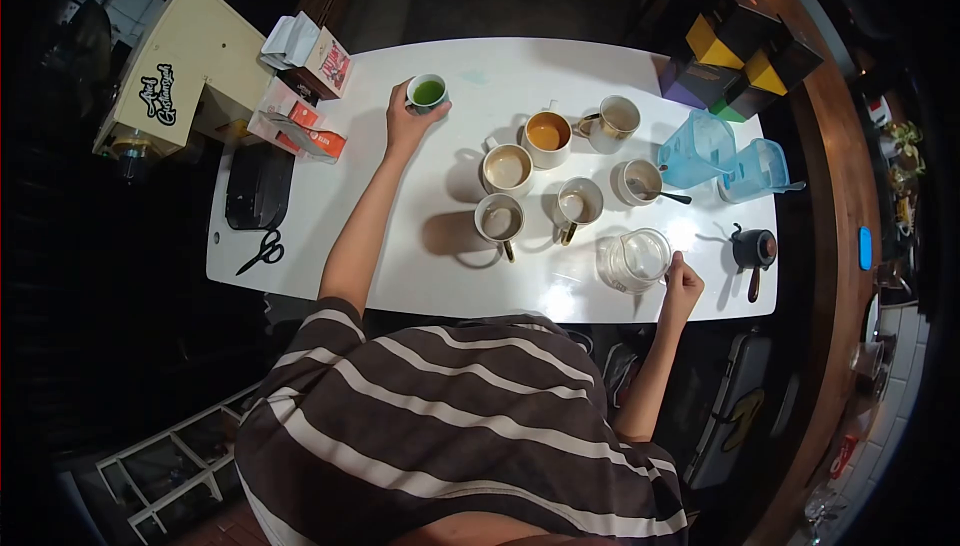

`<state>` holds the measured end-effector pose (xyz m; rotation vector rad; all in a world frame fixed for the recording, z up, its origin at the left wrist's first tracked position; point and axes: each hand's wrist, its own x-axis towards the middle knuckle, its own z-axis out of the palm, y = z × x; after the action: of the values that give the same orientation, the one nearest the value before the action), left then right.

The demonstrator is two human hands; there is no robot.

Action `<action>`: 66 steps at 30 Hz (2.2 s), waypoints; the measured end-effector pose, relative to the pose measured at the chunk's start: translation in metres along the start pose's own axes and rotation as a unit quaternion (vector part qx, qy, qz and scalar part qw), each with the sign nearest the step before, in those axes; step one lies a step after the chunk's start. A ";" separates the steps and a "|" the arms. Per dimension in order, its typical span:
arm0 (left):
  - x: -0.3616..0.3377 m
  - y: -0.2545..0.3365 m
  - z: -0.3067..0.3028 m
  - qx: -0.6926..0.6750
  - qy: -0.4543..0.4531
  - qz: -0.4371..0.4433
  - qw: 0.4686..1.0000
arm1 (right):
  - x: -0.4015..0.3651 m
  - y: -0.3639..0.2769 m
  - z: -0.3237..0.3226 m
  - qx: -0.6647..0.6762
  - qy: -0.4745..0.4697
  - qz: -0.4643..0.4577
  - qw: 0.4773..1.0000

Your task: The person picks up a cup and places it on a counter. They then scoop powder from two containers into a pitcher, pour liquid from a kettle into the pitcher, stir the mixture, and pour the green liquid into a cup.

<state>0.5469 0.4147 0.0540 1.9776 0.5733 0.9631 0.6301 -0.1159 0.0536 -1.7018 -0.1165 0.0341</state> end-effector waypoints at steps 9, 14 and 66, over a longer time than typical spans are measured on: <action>0.029 -0.042 0.013 0.007 -0.001 -0.048 0.999 | -0.004 0.003 0.011 0.017 0.016 0.003 1.000; 0.037 -0.054 0.018 0.002 0.018 -0.095 0.995 | -0.007 0.008 0.012 0.007 0.016 -0.003 1.000; -0.284 0.237 0.174 0.064 -0.251 -0.142 0.955 | 0.085 -0.039 -0.074 -0.141 -0.547 -0.113 0.817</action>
<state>0.5246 0.0069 0.0739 2.0768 0.6148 0.2319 0.7194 -0.1754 0.1056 -1.7489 -1.2331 0.8629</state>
